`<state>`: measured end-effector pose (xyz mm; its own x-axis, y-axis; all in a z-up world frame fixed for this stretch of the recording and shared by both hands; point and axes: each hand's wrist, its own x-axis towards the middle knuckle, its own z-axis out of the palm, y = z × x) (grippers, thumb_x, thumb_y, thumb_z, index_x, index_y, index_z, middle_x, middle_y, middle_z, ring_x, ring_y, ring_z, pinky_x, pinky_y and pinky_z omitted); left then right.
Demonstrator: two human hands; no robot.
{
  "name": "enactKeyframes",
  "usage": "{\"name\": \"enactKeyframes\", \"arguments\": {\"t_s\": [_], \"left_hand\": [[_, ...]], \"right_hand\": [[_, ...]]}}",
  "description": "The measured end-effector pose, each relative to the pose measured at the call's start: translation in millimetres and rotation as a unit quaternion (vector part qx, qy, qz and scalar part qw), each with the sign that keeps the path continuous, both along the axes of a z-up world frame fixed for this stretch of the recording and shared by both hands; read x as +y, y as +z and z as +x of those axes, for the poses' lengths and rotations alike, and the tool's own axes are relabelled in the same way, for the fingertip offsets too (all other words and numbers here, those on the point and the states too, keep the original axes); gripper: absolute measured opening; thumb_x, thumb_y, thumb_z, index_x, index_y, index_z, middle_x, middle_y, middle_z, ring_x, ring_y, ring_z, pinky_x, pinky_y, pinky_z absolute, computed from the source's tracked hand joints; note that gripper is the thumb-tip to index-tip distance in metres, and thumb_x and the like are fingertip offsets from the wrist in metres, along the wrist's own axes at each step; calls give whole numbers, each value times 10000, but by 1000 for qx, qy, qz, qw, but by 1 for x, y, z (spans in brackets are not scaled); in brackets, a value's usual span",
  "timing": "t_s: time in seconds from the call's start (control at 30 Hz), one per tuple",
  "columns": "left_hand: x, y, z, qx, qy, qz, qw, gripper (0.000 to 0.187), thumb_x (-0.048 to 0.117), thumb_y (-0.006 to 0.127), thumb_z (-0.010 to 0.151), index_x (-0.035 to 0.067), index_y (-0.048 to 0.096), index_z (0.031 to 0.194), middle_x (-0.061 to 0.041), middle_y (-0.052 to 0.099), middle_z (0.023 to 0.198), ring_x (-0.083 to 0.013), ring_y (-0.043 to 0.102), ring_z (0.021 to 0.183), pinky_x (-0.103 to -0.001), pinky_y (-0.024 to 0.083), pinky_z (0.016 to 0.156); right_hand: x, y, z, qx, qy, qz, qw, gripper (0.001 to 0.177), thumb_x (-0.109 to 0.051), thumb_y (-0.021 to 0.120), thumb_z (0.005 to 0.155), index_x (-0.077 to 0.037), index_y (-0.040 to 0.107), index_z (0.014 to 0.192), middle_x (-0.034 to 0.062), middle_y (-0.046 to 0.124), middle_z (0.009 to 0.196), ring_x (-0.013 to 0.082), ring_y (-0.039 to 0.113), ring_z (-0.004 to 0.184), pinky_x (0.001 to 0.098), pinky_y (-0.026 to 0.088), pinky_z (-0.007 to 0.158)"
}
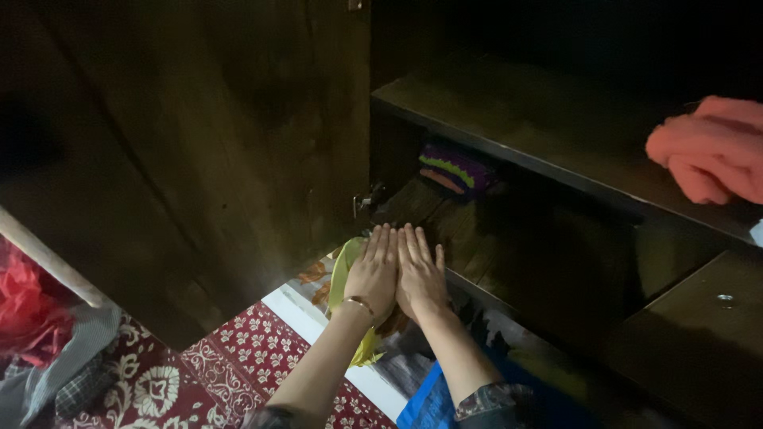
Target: The person folds various garments including pants, shirts, and sweaters on a patterned rug, then stacks and places them into a wooden wardrobe. The person also folds a black jacket and places it in the wardrobe.
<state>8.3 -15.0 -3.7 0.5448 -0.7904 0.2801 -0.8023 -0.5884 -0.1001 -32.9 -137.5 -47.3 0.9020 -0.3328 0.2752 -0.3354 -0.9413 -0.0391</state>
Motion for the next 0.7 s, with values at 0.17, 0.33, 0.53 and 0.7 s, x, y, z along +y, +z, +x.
{"name": "enactKeyframes", "arguments": {"t_s": [0.17,0.33,0.53,0.7], "left_hand": [[-5,1,14,40,4,83,996,731,178,406,973,-19,90,1602,-210,85,1683,-322,76,1556,-462,120,1229],[12,19,14,81,7,133,988,751,180,438,962,-7,96,1603,-185,83,1694,-308,62,1568,-423,103,1259],[41,47,-10,118,41,58,990,762,184,470,949,18,129,1609,-172,125,1696,-287,84,1574,-418,110,1269],[63,88,-40,88,77,112,987,728,250,413,957,12,114,1577,-163,101,1721,-291,72,1537,-433,105,1233]], "right_hand": [[9,17,-4,52,-9,51,997,747,-200,482,992,-129,110,1635,47,42,1719,226,8,1576,548,72,1234],[38,44,-11,92,-15,143,985,811,-292,490,973,-146,29,1625,15,10,1715,189,-21,1578,511,26,1261],[62,68,-34,-29,57,67,996,698,-236,495,976,-99,232,1608,87,202,1700,264,152,1576,612,145,1219],[78,124,-59,-6,119,78,990,679,-264,503,950,-88,288,1570,147,229,1661,316,185,1540,649,187,1165]]}}
